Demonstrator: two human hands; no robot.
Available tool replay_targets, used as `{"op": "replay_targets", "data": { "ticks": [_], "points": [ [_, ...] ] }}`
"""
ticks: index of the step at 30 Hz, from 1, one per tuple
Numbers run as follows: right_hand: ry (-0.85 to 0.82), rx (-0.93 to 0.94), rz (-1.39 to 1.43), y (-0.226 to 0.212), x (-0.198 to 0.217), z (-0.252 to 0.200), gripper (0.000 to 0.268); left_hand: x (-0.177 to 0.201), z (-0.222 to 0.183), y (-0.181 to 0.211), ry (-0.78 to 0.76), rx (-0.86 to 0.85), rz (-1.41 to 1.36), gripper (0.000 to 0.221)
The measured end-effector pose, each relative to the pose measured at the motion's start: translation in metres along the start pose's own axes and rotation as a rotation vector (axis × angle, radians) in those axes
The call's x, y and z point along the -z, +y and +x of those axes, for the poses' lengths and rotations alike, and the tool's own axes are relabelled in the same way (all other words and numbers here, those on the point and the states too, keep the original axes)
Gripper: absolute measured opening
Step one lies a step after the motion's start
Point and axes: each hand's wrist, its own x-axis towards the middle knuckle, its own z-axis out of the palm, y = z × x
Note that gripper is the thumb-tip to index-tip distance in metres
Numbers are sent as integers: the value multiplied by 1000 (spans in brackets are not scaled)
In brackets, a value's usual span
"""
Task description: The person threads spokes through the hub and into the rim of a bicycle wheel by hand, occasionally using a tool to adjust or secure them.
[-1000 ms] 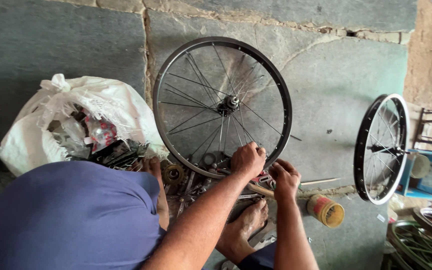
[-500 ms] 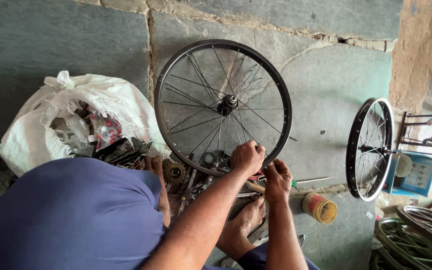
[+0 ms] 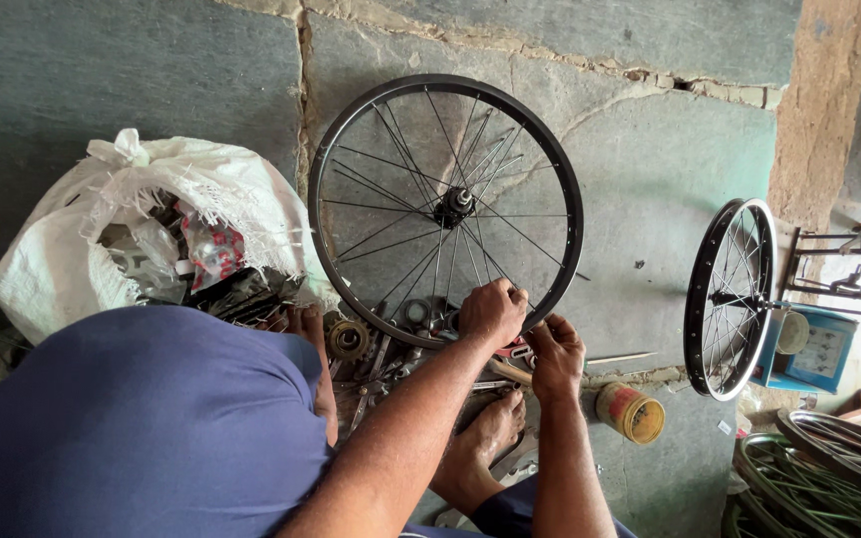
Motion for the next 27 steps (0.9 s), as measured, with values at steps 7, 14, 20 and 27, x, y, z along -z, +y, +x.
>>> {"op": "replay_targets", "data": {
  "ticks": [7,14,20,27],
  "points": [
    [39,1,26,1,-7,-4,14,-1,1,1,-15,-1,41,37],
    [46,52,139,11,-10,-2,14,-9,9,-3,-44,31,102,37],
    [34,125,139,12,-11,-1,19,-17,44,11,-60,-359,729,33],
    [53,156,-2,20,-4,0,27,3,56,22,-432,-540,703,31]
  ]
}}
